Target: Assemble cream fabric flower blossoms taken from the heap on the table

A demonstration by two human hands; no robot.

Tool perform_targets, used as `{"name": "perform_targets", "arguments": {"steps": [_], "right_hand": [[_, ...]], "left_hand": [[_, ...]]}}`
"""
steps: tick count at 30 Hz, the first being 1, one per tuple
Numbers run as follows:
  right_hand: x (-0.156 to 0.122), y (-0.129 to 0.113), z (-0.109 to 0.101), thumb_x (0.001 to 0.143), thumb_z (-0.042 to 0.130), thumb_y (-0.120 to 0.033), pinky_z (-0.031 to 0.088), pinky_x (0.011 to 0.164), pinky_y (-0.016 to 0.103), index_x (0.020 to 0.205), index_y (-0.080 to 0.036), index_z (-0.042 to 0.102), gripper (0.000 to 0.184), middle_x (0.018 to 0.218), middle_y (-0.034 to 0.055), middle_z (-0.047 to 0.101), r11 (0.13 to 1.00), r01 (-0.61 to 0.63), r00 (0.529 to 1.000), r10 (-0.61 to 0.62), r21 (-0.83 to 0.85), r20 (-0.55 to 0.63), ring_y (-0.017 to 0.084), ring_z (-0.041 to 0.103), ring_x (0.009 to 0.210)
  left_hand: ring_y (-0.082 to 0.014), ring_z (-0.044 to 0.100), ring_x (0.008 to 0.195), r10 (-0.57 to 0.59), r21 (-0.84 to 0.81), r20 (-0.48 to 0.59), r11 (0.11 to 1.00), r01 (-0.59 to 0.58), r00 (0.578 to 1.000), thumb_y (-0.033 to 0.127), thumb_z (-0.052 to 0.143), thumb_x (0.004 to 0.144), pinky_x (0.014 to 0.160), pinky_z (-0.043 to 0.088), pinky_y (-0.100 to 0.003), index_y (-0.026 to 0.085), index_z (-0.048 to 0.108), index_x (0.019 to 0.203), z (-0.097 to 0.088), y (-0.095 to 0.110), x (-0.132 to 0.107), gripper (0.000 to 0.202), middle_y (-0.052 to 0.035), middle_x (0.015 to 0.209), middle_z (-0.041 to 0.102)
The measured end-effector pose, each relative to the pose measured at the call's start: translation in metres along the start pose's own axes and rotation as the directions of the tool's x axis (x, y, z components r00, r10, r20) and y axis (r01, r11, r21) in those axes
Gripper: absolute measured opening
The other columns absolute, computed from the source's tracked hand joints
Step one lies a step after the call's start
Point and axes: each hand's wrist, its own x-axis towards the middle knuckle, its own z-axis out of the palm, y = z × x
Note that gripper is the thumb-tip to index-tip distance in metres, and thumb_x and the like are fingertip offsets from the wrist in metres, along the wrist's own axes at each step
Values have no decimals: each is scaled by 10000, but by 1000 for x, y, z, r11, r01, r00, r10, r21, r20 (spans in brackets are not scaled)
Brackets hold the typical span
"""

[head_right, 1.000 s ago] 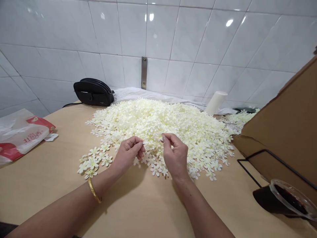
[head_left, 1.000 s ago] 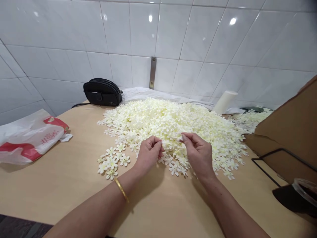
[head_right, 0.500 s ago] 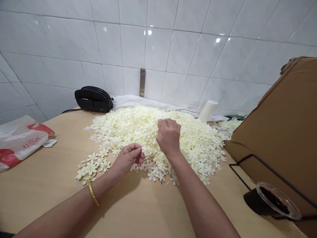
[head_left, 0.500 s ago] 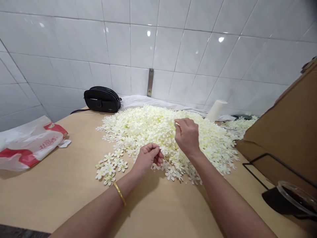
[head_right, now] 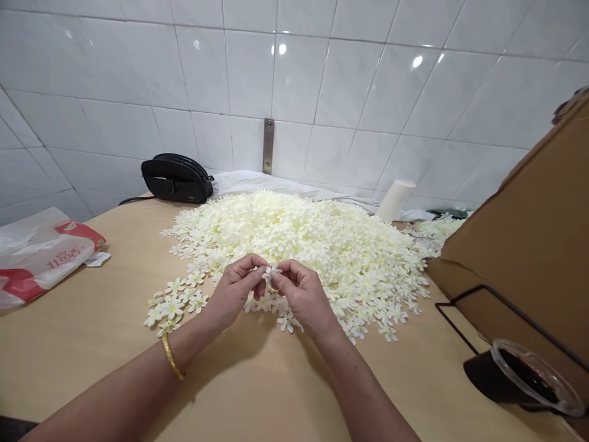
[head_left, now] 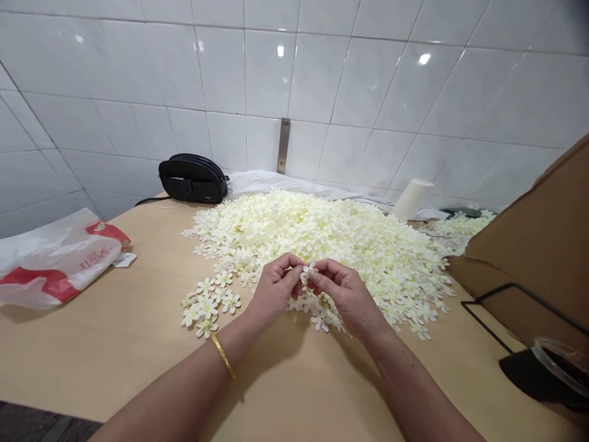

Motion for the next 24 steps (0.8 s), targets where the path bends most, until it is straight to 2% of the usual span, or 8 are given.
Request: {"name": "perform_targets", "arguments": {"steps": [2,4,8,11,14,17,20,24], "right_hand": [[2,3,-1,704,586,-311,371,573,205,732,-158,553,159,629,-31,496,999,3,999,-1,44,-38,82,451,595],[2,4,-2,696,595,-299,361,563,199,683,-153,554,152,597,-39,480,999,12,999,-10,42,-53,73,435,574],[0,3,-4,704,580,-303,397,598,220,650,-148,567,165,606,-22,523,997,28,999,-26,67,-33,94,483,599],[0,1,-3,735,540,-313,420,605,245,653,-143,572,192,611,-3,555,996,28,1000,-29,81,7,112,515,601],[1,1,-2,766,492,-330,421,591,242,635,-144,561,238,600,-1,546,999,47,999,-47,8,-20,112,513,588],[0,5,1,798,438,-332,397,548,227,643,-156,531,253,578,-10,510,979,91,982,-119,-183,-148,110,494,566],[-5,12,7,825,389,-296,340,506,226,651,-170,495,240,564,-15,467,874,170,928,-298,-454,-225,104,439,526],[-13,21,24,838,336,-214,319,538,240,665,-173,470,223,614,10,462,680,347,890,-456,-645,-1,123,432,579]], "left_hand": [[-60,395,429,-10,34,-24,999,11,1000,277,499,747,467,316,-190,162,505,708,0,0,0,122,56,445,444],[-66,411,438,-51,-12,-8,999,50,999,301,506,739,474,329,-195,161,499,691,1,0,0,148,49,453,454],[-66,432,452,-139,-170,73,974,150,988,352,532,717,479,346,-201,155,498,677,1,-4,1,203,29,506,491],[-54,417,431,-169,-194,87,964,184,982,307,599,667,464,332,-194,148,507,679,1,-8,1,184,38,495,482],[-53,409,420,-198,-180,51,962,204,979,280,599,664,444,321,-190,141,496,637,2,-10,1,175,39,474,469],[-53,419,433,-200,-163,8,966,199,980,272,579,677,444,325,-190,136,495,633,1,-9,2,166,30,501,484],[-50,417,426,-149,-110,-49,984,143,988,279,570,680,439,327,-190,136,485,615,-5,-2,9,177,32,505,482],[-53,408,396,-50,1,-115,999,50,992,309,550,690,407,317,-187,150,430,558,-21,16,30,239,44,459,443]]}}
